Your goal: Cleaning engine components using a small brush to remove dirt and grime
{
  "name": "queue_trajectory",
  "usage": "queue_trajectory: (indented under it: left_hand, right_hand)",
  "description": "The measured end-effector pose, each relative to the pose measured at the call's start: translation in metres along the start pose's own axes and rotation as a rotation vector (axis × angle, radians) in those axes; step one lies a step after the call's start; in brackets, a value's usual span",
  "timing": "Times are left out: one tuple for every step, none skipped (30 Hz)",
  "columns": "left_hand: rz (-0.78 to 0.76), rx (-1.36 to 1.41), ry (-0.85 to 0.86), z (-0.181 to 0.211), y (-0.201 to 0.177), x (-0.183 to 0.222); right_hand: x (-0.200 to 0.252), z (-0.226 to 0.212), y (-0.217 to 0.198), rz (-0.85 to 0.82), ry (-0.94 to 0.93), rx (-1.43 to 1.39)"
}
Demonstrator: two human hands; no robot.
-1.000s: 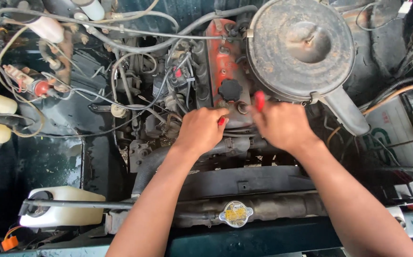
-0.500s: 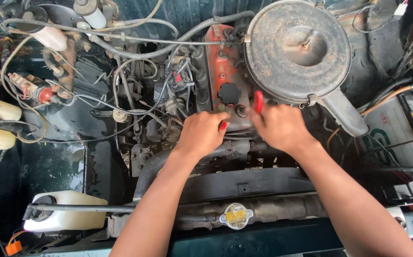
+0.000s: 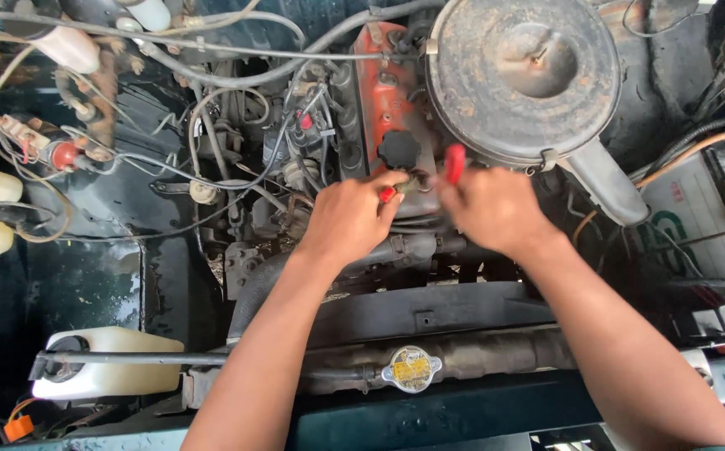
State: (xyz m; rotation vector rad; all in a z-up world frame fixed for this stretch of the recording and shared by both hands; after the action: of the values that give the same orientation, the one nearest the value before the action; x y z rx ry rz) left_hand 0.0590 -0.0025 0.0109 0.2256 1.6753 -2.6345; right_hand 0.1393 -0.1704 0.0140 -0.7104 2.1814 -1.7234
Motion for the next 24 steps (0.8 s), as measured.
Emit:
queue_trajectory:
  left_hand:
    - [-0.002,0.003,-0.002,-0.002,0.002,0.001]
    - [0.014,0.010,0.003,-0.003,0.003,0.000]
    - [0.031,0.018,0.008,-0.004,0.003,0.000]
    - [0.033,0.017,0.009,-0.005,0.002,-0.001]
    - [0.020,0.019,0.000,-0.006,0.003,-0.001]
    - [0.006,0.024,-0.014,-0.007,0.004,-0.001]
    - [0.008,0.025,-0.017,-0.008,0.005,-0.001]
    - [0.009,0.026,-0.018,-0.009,0.006,-0.002]
    - [0.009,0.027,-0.019,-0.010,0.007,-0.002]
    - [0.008,0.029,-0.018,-0.008,0.005,-0.002]
    - [0.004,0.034,-0.020,-0.007,0.003,-0.002]
    - [0.002,0.035,-0.024,-0.006,0.000,-0.002]
    - [0.003,0.034,-0.025,-0.006,-0.001,-0.002]
    - [0.001,0.046,-0.029,-0.005,0.000,-0.001]
    - [-0.001,0.058,-0.034,-0.005,0.000,0.000]
    - [-0.003,0.058,-0.036,-0.006,0.000,0.000]
    - [-0.007,0.051,-0.041,-0.008,0.001,-0.001]
    - [-0.010,0.044,-0.044,-0.008,0.001,-0.002]
    - [-0.010,0.046,-0.044,-0.009,0.001,-0.002]
    - [-0.016,0.042,-0.047,-0.009,0.002,-0.001]
    - [-0.022,0.037,-0.050,-0.008,0.003,-0.001]
    - [-0.022,0.034,-0.047,-0.007,0.003,-0.001]
    - [-0.021,0.037,-0.052,-0.006,0.003,-0.001]
    - [-0.025,0.040,-0.058,-0.004,0.003,0.000]
  right_hand:
    - [-0.003,0.009,0.000,-0.004,0.000,0.001]
    - [-0.008,0.022,-0.003,0.027,0.062,0.063]
    - [-0.011,0.034,-0.006,0.059,0.123,0.126]
    - [-0.009,0.034,-0.007,0.062,0.123,0.126]
    - [-0.006,0.030,-0.012,0.159,0.051,0.121]
    - [-0.002,0.025,-0.017,0.251,-0.023,0.116]
    - [0.001,0.016,-0.019,0.249,-0.027,0.117]
    - [0.003,0.004,-0.017,0.206,-0.078,0.103]
    - [0.006,-0.008,-0.016,0.163,-0.130,0.088]
    - [0.004,-0.006,-0.009,0.162,-0.128,0.089]
    - [0.003,-0.003,0.000,0.125,-0.144,-0.090]
    - [0.000,-0.002,0.008,0.090,-0.164,-0.271]
    - [0.001,-0.006,0.008,0.091,-0.166,-0.271]
    - [0.002,-0.009,0.011,0.033,-0.164,-0.483]
    - [0.003,-0.013,0.014,-0.025,-0.161,-0.696]
    - [0.001,-0.011,0.011,-0.028,-0.161,-0.697]
    - [-0.001,-0.004,0.007,0.006,-0.099,-0.418]
    - [-0.003,0.002,0.002,0.040,-0.037,-0.137]
    - [-0.007,0.009,0.006,0.039,-0.037,-0.136]
    - [-0.011,0.021,0.009,0.071,0.019,-0.060]
    - [-0.014,0.032,0.011,0.103,0.075,0.017]
    - [-0.012,0.027,0.007,0.106,0.076,0.015]
    - [-0.009,0.019,0.001,0.140,0.048,0.078]
    - [-0.005,0.011,-0.004,0.171,0.023,0.139]
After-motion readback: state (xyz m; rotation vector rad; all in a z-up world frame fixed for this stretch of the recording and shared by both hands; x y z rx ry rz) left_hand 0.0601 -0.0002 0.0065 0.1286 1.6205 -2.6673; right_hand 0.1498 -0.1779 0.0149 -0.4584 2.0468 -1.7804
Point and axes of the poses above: each hand's wrist, its own x-axis away from the middle knuckle, its own y-axis out of the palm, z = x × y, the point moved 6 cm from there along -x, towards the middle knuckle, and after that the axes turned 5 degrees about -x, right-handed, at the moved point
